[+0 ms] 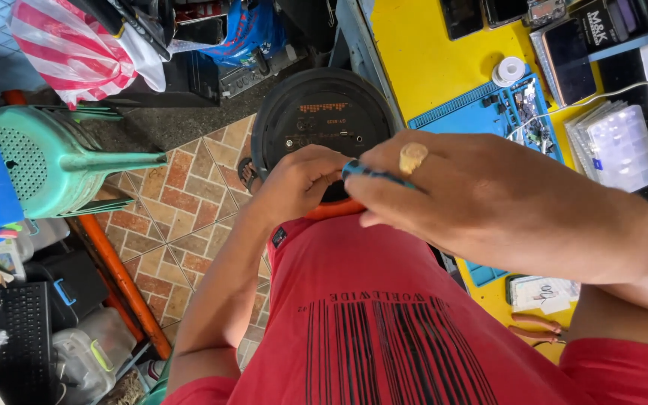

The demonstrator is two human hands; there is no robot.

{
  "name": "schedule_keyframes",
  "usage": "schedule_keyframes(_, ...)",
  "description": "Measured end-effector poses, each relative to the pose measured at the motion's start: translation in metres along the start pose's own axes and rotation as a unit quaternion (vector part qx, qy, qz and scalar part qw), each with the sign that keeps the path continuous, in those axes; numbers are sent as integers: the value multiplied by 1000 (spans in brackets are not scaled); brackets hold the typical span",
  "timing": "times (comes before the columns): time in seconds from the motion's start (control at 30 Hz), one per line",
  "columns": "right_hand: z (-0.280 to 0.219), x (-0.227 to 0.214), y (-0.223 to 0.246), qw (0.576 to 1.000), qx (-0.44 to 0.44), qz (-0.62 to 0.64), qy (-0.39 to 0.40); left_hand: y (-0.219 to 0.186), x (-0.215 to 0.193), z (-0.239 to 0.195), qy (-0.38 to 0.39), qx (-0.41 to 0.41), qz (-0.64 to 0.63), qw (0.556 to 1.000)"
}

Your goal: The person uses a screwdriver to remove screws from the back panel of a black and orange speaker. They systematically unscrew multiple fasteners and place them on the workbench.

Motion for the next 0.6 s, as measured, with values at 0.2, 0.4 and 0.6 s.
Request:
schedule_keyframes(0.2,8,22,2,952,79,-297,4,-13,0,8,-98,-2,8,995)
schedule_keyframes(0.4,8,-2,3,990,36,-32,129,-8,-6,3,-21,15,-14,1000)
schedule_keyframes(0.6,13,17,7,936,141,-289,145,-26,-15,13,-120,17,-51,991)
Point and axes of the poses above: each hand's wrist, its own z-axis towards the middle knuckle, its own x-axis out of the palm, y = z × x, the point moved 1 cm from there along z, towards the middle knuckle, and after that the axes turned 11 degrees about z, right-handed, at the moved point
